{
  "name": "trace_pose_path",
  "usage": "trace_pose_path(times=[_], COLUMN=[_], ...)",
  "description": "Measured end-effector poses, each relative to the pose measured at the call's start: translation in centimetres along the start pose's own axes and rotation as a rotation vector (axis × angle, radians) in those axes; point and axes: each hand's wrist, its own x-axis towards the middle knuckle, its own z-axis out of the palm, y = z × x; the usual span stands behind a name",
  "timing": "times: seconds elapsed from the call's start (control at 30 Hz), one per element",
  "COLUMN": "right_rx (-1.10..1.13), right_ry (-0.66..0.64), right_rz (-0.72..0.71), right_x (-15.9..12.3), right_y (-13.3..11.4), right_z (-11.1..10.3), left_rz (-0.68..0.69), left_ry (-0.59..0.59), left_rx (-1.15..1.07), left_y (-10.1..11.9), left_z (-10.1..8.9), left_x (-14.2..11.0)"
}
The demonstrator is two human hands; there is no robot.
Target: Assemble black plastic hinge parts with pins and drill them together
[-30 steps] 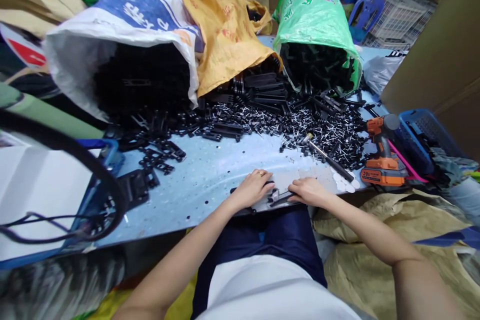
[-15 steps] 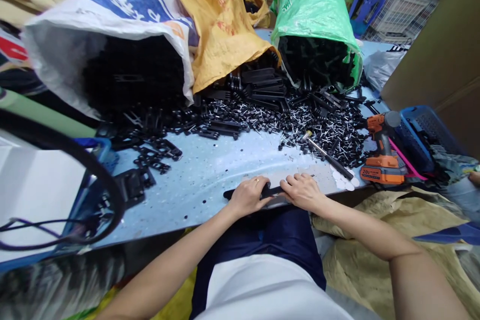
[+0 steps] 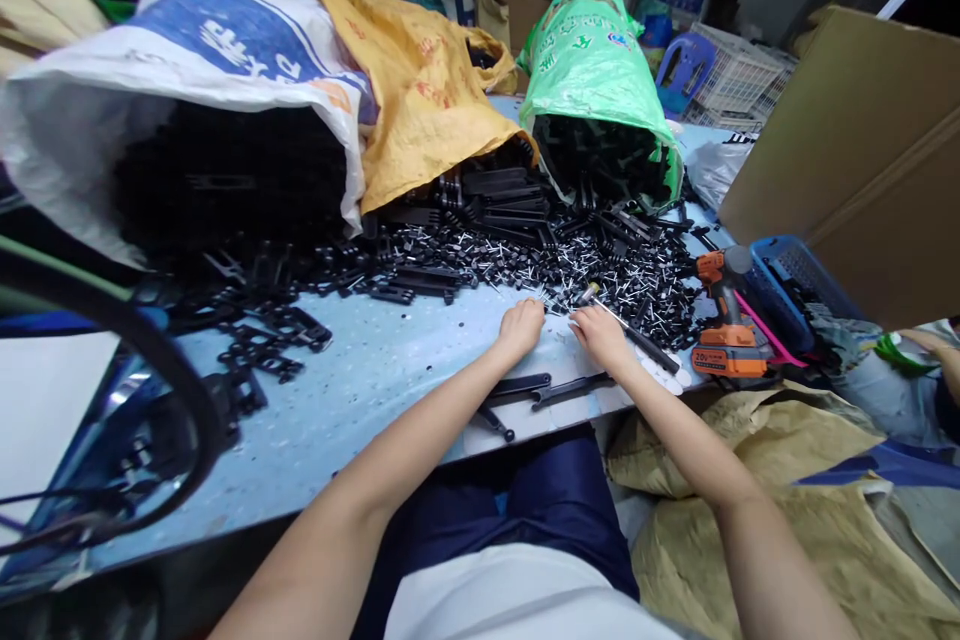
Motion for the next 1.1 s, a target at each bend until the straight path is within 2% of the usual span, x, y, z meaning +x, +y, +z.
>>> trace_pose_path(times=[0.1,0.2,0.3,0.37,0.43,0.5,0.57,0.67,0.77,0.9,1.0,1.1], right_rx=[-0.054,-0.031,0.14,0.336,0.548,0.722,0.829,0.847,0.719,0.519,0.424,0.366], right_ry=[-0.038,-0.089,-0.012,0.066,0.11,0.082,0.01,-0.065,-0.042,-0.033,-0.065,-0.08], right_rz=[0.075,0.051,0.089,0.108,0.041,-0.07,-0.13,-0.09,-0.083,-0.192,-0.262,-0.254], right_x=[3.3,4.5,3.9,2.9,1.8,0.7,-0.4,-1.5,-1.8,-2.0,-2.1,-2.2], right_y=[-0.7,-0.8,-0.3,0.2,0.4,0.2,-0.4,-1.4,-2.3,-3.1,-3.7,-4.0], right_z=[-0.1,0.3,0.7,0.9,0.8,0.4,-0.1,-0.7,-0.9,-1.5,-2.0,-2.4], left_rz=[-0.028,-0.065,-0.085,-0.081,-0.076,-0.054,-0.007,0.075,0.151,0.22,0.247,0.302], left_ry=[0.022,0.122,0.268,0.309,0.309,0.291,0.273,0.241,0.2,0.143,0.168,0.248], left_rx=[0.001,-0.153,-0.4,-0.437,-0.406,-0.345,-0.252,-0.08,0.067,0.198,0.231,0.278], left_y=[-0.9,-4.1,-7.7,-9.2,-9.7,-9.6,-9.3,-8.9,-8.4,-7.6,-7.6,-8.5], left_z=[-0.6,-1.7,-2.8,-3.0,-2.9,-2.5,-2.2,-2.0,-2.5,-2.7,-1.7,0.0], left_x=[-0.3,-3.3,-7.6,-10.3,-12.4,-13.7,-14.3,-14.4,-14.3,-14.1,-13.8,-13.7])
